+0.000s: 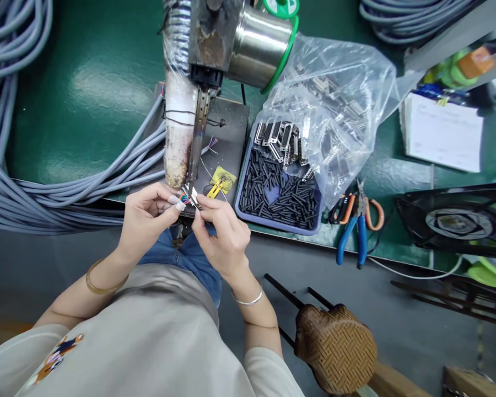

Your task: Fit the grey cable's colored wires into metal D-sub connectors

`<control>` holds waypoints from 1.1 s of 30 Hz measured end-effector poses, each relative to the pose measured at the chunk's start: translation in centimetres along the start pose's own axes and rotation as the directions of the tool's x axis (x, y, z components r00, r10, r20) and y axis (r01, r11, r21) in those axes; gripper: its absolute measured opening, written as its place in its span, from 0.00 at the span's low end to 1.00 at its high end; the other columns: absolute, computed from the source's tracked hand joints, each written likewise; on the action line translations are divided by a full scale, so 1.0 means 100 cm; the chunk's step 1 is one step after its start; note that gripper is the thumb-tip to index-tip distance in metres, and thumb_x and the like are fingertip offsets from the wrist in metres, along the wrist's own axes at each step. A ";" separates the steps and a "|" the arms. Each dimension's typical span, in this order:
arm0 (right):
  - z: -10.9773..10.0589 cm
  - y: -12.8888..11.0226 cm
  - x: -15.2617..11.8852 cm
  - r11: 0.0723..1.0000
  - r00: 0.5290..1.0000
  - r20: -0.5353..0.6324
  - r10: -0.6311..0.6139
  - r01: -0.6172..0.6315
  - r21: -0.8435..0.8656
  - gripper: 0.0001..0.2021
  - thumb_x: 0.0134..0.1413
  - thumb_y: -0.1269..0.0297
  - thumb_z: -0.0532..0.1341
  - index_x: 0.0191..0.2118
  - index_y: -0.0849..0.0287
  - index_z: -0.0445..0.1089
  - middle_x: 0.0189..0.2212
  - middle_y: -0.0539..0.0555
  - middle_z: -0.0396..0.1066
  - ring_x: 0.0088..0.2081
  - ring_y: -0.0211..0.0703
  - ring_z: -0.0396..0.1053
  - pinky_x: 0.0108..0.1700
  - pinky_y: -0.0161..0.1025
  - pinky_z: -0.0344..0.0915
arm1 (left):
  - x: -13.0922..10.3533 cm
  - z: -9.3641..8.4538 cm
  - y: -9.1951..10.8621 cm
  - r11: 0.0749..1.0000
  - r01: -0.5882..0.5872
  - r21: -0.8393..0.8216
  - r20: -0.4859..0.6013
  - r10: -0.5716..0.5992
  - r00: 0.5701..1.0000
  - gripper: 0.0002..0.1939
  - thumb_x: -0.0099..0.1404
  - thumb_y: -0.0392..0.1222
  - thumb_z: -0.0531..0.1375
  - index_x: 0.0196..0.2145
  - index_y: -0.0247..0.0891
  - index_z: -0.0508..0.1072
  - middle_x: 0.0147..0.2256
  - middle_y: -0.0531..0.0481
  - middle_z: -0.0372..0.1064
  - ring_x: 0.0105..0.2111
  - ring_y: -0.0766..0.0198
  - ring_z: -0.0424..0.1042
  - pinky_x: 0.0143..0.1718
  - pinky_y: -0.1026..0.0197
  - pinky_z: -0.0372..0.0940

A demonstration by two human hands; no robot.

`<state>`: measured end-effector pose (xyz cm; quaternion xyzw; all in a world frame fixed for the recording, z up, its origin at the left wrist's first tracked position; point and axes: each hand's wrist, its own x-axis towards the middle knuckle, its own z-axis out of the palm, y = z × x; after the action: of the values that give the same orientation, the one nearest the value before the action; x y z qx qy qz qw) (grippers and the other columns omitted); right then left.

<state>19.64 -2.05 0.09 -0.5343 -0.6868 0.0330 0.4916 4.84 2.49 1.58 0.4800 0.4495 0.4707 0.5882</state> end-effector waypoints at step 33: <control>-0.002 -0.004 0.012 1.000 1.000 0.001 0.023 -0.023 -0.012 0.09 0.57 0.76 0.67 0.36 0.54 0.70 0.39 0.51 0.81 0.40 0.40 0.80 0.42 0.38 0.77 | -0.002 0.002 0.001 0.993 -0.097 0.072 -0.032 0.100 0.994 0.07 0.56 0.37 0.70 0.26 0.37 0.74 0.28 0.52 0.74 0.26 0.70 0.69 0.25 0.69 0.63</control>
<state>19.55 -1.35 1.17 -0.5452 -0.6810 0.0350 0.4877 4.96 2.27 1.77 0.5136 0.4519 0.4915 0.5389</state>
